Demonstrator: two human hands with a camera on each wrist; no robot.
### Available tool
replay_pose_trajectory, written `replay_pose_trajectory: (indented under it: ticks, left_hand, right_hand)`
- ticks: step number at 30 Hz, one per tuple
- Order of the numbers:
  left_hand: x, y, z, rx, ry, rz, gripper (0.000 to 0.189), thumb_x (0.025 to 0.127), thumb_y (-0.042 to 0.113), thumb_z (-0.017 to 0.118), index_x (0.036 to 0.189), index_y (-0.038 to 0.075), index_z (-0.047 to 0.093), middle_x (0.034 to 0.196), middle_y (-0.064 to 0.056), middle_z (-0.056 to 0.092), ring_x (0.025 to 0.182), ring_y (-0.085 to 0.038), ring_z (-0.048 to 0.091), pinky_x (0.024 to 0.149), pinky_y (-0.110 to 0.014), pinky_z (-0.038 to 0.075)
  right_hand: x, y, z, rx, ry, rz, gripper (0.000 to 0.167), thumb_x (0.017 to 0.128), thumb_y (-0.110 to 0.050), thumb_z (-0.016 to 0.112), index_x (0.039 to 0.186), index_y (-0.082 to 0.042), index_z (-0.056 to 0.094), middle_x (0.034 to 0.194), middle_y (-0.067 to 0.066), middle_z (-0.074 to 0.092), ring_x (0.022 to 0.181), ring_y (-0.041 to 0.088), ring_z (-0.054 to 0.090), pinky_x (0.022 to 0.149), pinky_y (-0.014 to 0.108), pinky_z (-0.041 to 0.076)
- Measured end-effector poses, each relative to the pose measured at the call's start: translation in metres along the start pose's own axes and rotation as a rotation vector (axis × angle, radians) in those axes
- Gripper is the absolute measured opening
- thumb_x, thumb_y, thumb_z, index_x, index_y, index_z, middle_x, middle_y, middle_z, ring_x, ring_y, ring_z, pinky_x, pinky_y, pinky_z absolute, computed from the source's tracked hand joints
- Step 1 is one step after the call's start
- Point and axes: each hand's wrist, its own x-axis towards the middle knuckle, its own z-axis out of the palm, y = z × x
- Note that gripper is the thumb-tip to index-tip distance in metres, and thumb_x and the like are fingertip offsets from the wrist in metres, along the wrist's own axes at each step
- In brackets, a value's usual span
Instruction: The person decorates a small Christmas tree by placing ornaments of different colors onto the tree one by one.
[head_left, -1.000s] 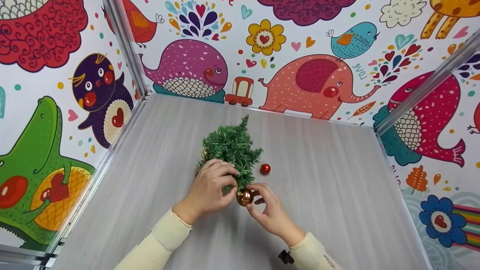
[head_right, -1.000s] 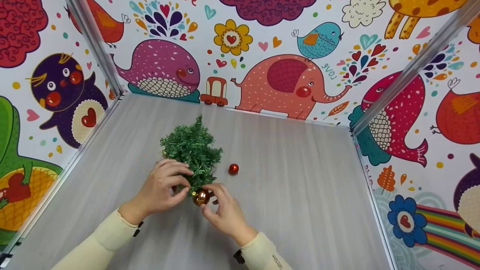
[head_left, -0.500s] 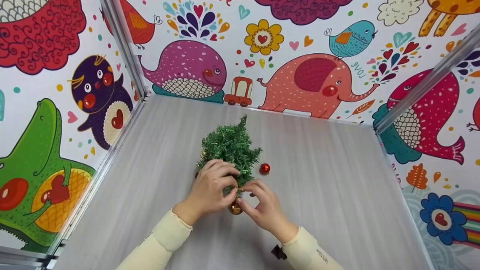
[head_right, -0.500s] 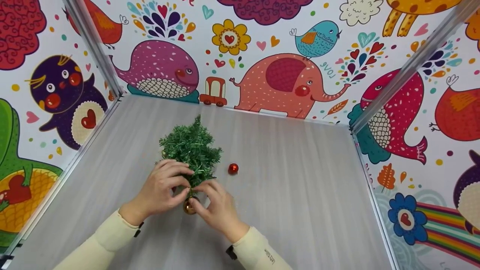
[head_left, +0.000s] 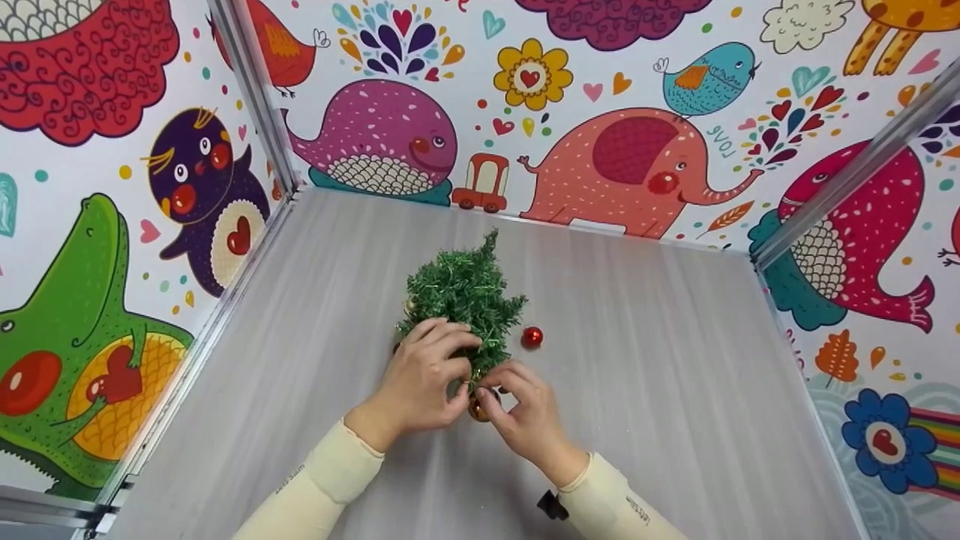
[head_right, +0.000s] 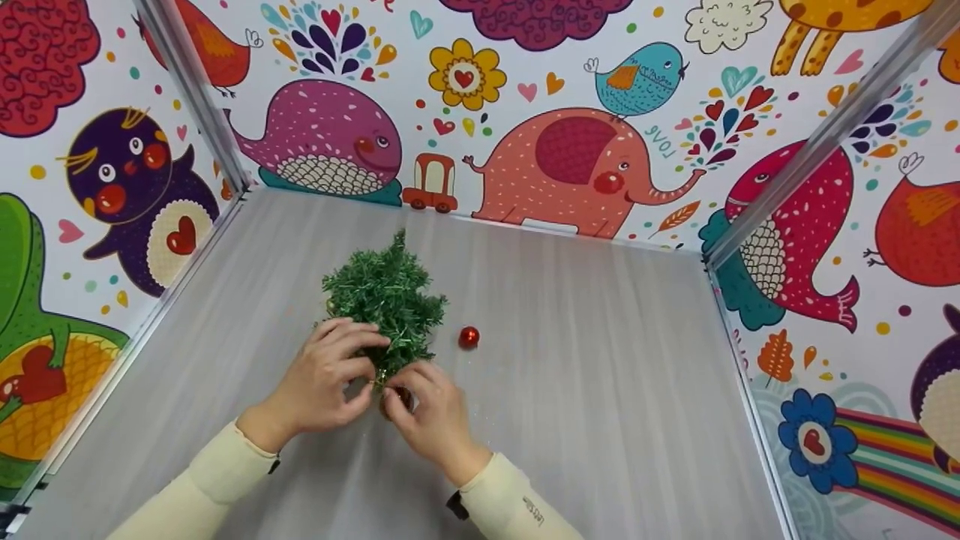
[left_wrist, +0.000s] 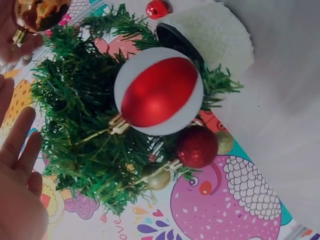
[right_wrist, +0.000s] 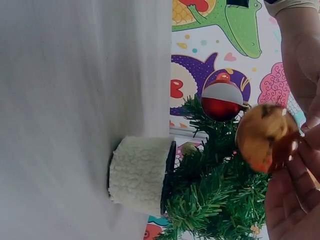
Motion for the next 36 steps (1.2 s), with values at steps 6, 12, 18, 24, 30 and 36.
replay_pose_trajectory:
  ticks: [6, 12, 18, 24, 30, 36]
  left_hand:
    - [-0.004, -0.002, 0.001, 0.059, -0.027, 0.029, 0.009, 0.065, 0.017, 0.069, 0.061, 0.018, 0.061, 0.126, -0.005, 0.065, 0.13, -0.026, 0.05, 0.113, -0.044, 0.028]
    - [-0.007, -0.004, 0.002, 0.156, -0.089, 0.06, 0.013, 0.069, 0.022, 0.069, 0.058, 0.02, 0.062, 0.146, -0.006, 0.053, 0.144, -0.026, 0.034, 0.118, -0.046, 0.019]
    - [-0.008, -0.005, 0.004, 0.217, -0.159, 0.074, 0.013, 0.069, 0.024, 0.069, 0.058, 0.021, 0.062, 0.153, -0.008, 0.043, 0.147, -0.027, 0.026, 0.119, -0.047, 0.014]
    - [-0.009, -0.005, 0.006, 0.28, -0.182, 0.076, 0.015, 0.072, 0.026, 0.071, 0.061, 0.02, 0.064, 0.154, -0.009, 0.042, 0.147, -0.029, 0.026, 0.119, -0.047, 0.014]
    - [-0.011, -0.005, 0.01, 0.348, -0.171, 0.066, 0.019, 0.08, 0.03, 0.071, 0.066, 0.018, 0.066, 0.154, -0.009, 0.042, 0.146, -0.028, 0.028, 0.119, -0.045, 0.015]
    - [-0.012, -0.006, 0.013, 0.336, -0.13, 0.062, 0.02, 0.082, 0.026, 0.069, 0.066, 0.015, 0.066, 0.15, -0.01, 0.047, 0.144, -0.028, 0.033, 0.119, -0.044, 0.017]
  right_hand:
    - [-0.005, 0.001, 0.002, -0.027, 0.001, 0.002, 0.012, 0.085, -0.004, 0.071, 0.089, -0.016, 0.069, 0.094, -0.008, 0.064, 0.085, 0.009, 0.061, 0.073, 0.021, 0.05]
    - [-0.009, 0.004, 0.002, -0.13, -0.014, -0.006, 0.01, 0.085, -0.008, 0.071, 0.087, -0.017, 0.068, 0.093, -0.01, 0.063, 0.088, 0.009, 0.06, 0.076, 0.024, 0.051]
    - [-0.012, 0.007, 0.004, -0.211, -0.029, -0.034, 0.012, 0.083, -0.007, 0.072, 0.086, -0.017, 0.067, 0.081, -0.01, 0.06, 0.071, 0.006, 0.054, 0.059, 0.021, 0.047]
    - [-0.014, 0.01, 0.006, -0.261, -0.061, 0.008, 0.011, 0.082, -0.007, 0.073, 0.086, -0.017, 0.069, 0.069, -0.012, 0.056, 0.06, 0.002, 0.05, 0.053, 0.02, 0.042]
    - [-0.013, 0.014, 0.009, -0.281, -0.009, 0.047, 0.009, 0.082, -0.01, 0.074, 0.084, -0.018, 0.071, 0.067, -0.011, 0.056, 0.057, 0.001, 0.049, 0.048, 0.02, 0.041]
    - [-0.011, 0.015, 0.012, -0.282, 0.05, 0.046, 0.007, 0.083, -0.01, 0.073, 0.084, -0.018, 0.071, 0.067, -0.01, 0.059, 0.056, 0.002, 0.049, 0.046, 0.02, 0.04]
